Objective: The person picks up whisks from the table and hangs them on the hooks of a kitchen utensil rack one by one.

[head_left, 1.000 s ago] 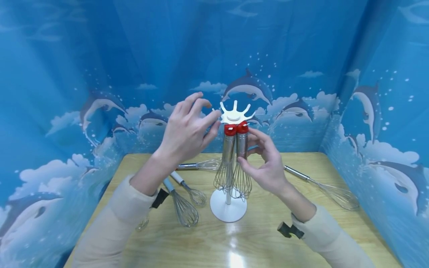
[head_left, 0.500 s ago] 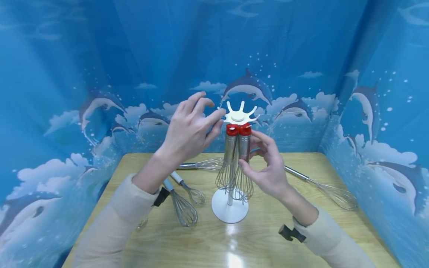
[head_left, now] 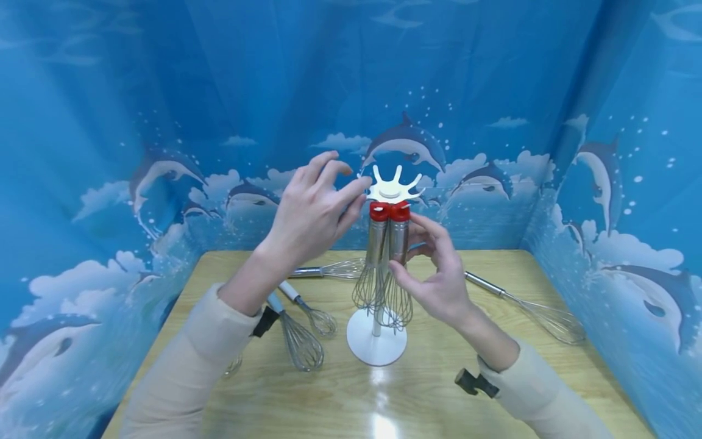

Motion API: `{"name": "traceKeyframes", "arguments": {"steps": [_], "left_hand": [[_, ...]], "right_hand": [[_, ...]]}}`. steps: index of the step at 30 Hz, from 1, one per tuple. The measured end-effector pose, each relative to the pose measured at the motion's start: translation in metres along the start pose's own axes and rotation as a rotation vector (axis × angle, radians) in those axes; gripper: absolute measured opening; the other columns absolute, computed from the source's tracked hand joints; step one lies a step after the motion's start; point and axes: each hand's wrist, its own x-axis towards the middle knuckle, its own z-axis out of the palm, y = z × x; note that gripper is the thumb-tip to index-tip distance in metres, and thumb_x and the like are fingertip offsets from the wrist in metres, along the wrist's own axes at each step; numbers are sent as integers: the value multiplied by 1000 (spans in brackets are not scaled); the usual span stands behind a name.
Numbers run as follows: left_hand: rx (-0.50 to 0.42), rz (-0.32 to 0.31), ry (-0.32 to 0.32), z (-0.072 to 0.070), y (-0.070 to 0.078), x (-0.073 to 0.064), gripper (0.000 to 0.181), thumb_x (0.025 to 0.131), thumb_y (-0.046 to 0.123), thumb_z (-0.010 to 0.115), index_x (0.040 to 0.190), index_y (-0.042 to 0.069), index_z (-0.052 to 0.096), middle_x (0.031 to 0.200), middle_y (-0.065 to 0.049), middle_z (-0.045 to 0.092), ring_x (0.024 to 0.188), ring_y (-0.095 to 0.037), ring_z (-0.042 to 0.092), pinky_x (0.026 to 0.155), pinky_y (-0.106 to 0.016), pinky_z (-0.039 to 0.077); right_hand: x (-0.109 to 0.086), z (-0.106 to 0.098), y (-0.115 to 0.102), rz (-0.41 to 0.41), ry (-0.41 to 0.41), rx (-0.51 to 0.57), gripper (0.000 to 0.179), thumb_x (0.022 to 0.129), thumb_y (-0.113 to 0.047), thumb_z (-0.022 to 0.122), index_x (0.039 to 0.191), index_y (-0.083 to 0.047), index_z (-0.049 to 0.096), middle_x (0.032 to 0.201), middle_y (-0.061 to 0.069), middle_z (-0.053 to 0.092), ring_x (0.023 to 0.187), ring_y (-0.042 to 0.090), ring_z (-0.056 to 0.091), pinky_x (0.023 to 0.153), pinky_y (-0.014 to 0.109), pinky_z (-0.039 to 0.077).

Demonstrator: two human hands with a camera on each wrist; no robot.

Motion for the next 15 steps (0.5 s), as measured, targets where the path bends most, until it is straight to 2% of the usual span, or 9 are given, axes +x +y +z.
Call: {"name": "traceKeyframes", "arguments": {"steps": [8,15], "left_hand": [[-7,-45,-40,2,-6,-1,34,109,32,55,138,24,70,130,-16,69,141,-39,54,105,-56,55],[-8,-22,-53,1,-8,0,38,106,35,59,141,21,67,132,-16,67,139,-38,55,105,-53,56]], "right_hand": [[2,7,3,3,2,-35,78,77,14,78,147,13,42,115,29,63,95,7,65,79,16,58],[2,8,6,9,11,-70,77,77,16,77,147,10,44,115,28,64,93,15,65,79,15,57]]}}
